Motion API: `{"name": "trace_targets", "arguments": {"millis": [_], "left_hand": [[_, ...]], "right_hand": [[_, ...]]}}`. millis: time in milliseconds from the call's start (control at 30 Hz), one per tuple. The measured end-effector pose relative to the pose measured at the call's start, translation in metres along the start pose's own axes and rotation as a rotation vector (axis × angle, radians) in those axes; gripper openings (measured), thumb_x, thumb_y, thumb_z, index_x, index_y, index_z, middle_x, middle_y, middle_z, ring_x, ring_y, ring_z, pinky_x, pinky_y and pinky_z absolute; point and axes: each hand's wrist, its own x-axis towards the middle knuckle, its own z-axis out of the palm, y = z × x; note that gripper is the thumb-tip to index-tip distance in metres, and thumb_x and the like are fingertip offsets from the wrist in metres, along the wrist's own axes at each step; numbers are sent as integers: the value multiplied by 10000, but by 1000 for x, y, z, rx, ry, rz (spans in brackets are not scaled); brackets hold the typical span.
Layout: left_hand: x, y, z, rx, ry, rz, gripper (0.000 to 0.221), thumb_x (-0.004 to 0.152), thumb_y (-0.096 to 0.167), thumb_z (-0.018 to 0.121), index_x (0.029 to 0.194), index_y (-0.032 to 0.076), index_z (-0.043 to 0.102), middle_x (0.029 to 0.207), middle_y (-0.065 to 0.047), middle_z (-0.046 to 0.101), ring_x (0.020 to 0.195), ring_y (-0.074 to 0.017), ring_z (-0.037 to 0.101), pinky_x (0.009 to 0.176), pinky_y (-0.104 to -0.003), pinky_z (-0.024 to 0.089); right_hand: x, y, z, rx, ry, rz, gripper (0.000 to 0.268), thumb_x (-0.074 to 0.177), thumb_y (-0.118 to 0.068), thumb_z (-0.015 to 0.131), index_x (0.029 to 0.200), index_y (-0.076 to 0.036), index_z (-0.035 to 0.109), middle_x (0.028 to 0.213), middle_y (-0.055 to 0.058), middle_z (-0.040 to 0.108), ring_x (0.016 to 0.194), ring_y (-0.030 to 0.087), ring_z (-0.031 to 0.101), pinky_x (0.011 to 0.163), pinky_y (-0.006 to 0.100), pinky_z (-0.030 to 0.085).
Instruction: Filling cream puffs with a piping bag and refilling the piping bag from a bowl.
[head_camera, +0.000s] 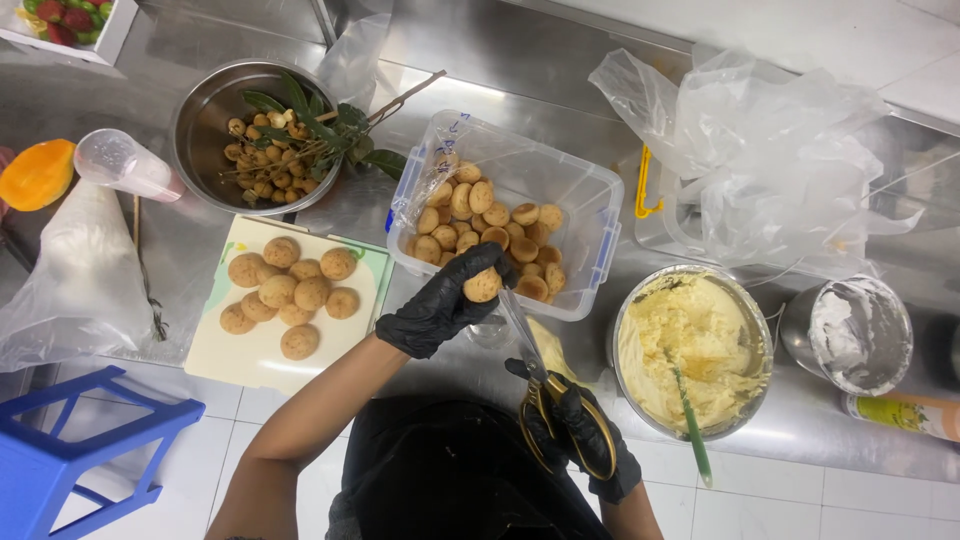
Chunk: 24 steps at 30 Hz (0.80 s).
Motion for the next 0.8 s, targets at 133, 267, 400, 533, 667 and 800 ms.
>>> {"name": "trace_targets", "arguments": {"millis": [133,267,400,533,667,800], "left_hand": [[1,-3,-16,71,-363,53,323,1016,420,633,1034,97,641,892,-76,688,432,-32,430,348,-169,333],[-14,6,-9,336,-460,166,422,1049,449,562,994,48,680,833,-70,665,481,-37,450,388,-175,335],[-22,8,-11,655,-550,420,417,1052,410,548,1060,22,701,917,-64,696,841,-103,651,742,-245,526],[-34,7,-18,725,-579,459,397,1094,367,545,1106,2,701,962,-50,674,936,-134,625,890,-276,518],[-63,11,-14,859,-502,434,327,1043,316,536,1207,78,688,1089,-3,706,892,-130,611,804,-277,502],[-83,3,-18,927,-344,407,361,964,281,612,1290,134,663,1279,19,589,1010,-134,615,782,-305,539]], "right_hand": [[-1,-39,40,151,-211,97,658,1100,-447,581,1409,133,618,777,35,647,597,69,618,496,179,507],[-16,-4,11,-424,109,26,559,937,-356,675,1349,15,615,1177,165,732,1040,221,719,875,320,585],[-14,-31,41,-430,131,157,521,891,-287,691,1341,-34,615,1208,147,737,1105,229,726,945,322,578],[-16,-28,49,-720,18,-157,436,971,-260,681,1327,-10,651,1214,147,733,1118,233,722,977,332,580],[-11,-26,53,-557,45,38,459,940,-265,689,1314,-2,646,1191,144,739,1087,220,726,931,325,589],[-5,-33,67,-393,24,302,509,926,-288,684,1351,-14,621,1187,138,743,1072,212,709,913,320,577]]}}
